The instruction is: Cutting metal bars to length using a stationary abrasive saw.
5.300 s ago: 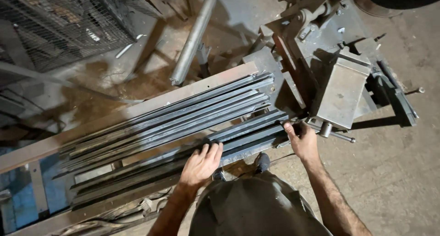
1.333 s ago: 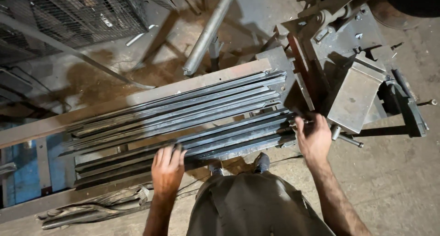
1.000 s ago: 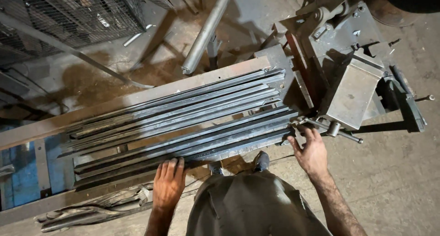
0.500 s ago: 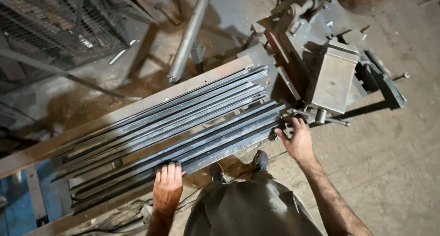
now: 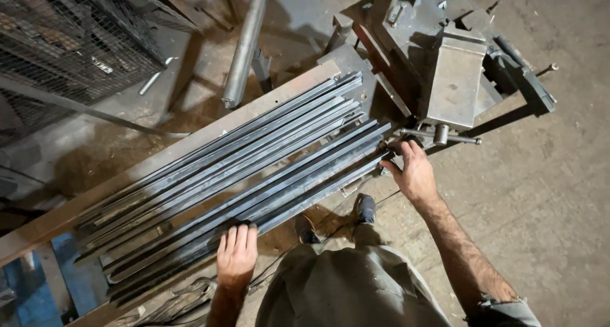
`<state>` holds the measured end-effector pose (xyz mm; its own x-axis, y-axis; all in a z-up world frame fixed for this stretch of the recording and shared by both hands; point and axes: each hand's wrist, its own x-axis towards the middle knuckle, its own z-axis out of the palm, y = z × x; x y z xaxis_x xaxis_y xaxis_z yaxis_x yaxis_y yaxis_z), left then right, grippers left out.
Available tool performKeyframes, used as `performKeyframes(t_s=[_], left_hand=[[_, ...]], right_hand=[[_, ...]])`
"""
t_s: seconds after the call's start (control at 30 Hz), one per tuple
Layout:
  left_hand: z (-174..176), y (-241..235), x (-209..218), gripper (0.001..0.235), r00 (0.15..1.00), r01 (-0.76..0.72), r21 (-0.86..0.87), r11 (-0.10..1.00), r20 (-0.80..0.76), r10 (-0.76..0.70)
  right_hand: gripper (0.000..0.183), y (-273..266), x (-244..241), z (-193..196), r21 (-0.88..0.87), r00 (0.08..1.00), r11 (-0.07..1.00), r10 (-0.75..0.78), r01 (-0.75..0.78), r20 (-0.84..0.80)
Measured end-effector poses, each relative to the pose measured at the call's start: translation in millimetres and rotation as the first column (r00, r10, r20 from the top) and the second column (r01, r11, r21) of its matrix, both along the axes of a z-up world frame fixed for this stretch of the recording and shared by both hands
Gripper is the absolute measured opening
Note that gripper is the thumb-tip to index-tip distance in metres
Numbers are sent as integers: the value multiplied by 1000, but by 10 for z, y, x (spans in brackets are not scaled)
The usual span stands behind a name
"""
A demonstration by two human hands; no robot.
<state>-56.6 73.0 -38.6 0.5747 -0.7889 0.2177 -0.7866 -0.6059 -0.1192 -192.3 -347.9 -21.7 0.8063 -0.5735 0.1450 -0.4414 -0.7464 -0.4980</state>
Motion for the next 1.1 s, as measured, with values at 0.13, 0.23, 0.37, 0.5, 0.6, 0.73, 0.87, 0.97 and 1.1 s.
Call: performKeyframes(t_s=[0.13,0.23,0.37,0.5,0.6,0.73,0.87,0.97,1.1], left_hand=[[150,-59,13,17,996,-4,-44,999,88,8],[77,6,20,12,991,-30,-89,996,125,41],[332,-30,19,12,993,-110,-93,990,-48,106],[1042,-611,4,42,978,-61,-237,970,-209,10],[1355,-1325,-114,40,990,108,-263,959,-55,-127],[722,-2388,-214,35,926,336,-169,927,-123,-358],[1154,-3592,-443,23,848,490,-285,824,-65,-527],[1405,-4272,-300,16,796,583,-290,759,21,-604],[1352,-4857,424,11,761,613,-371,698,40,-647]], right_hand=[[45,36,-17,54,-13,999,1000,23,-22,23],[45,25,-7,147,-74,998,996,55,-54,21],[44,-65,-116,272,-61,996,995,83,-82,19],[45,-417,-542,378,-77,995,996,43,-36,89],[41,-827,-1025,671,-101,990,993,-51,64,131],[39,-1612,-1959,980,2,966,977,-214,215,146],[38,-2336,-2740,1154,48,912,922,-387,384,136],[33,-2644,-2856,1200,-6,880,883,-466,469,92],[32,-2760,-2216,1256,67,863,863,-504,501,34]])
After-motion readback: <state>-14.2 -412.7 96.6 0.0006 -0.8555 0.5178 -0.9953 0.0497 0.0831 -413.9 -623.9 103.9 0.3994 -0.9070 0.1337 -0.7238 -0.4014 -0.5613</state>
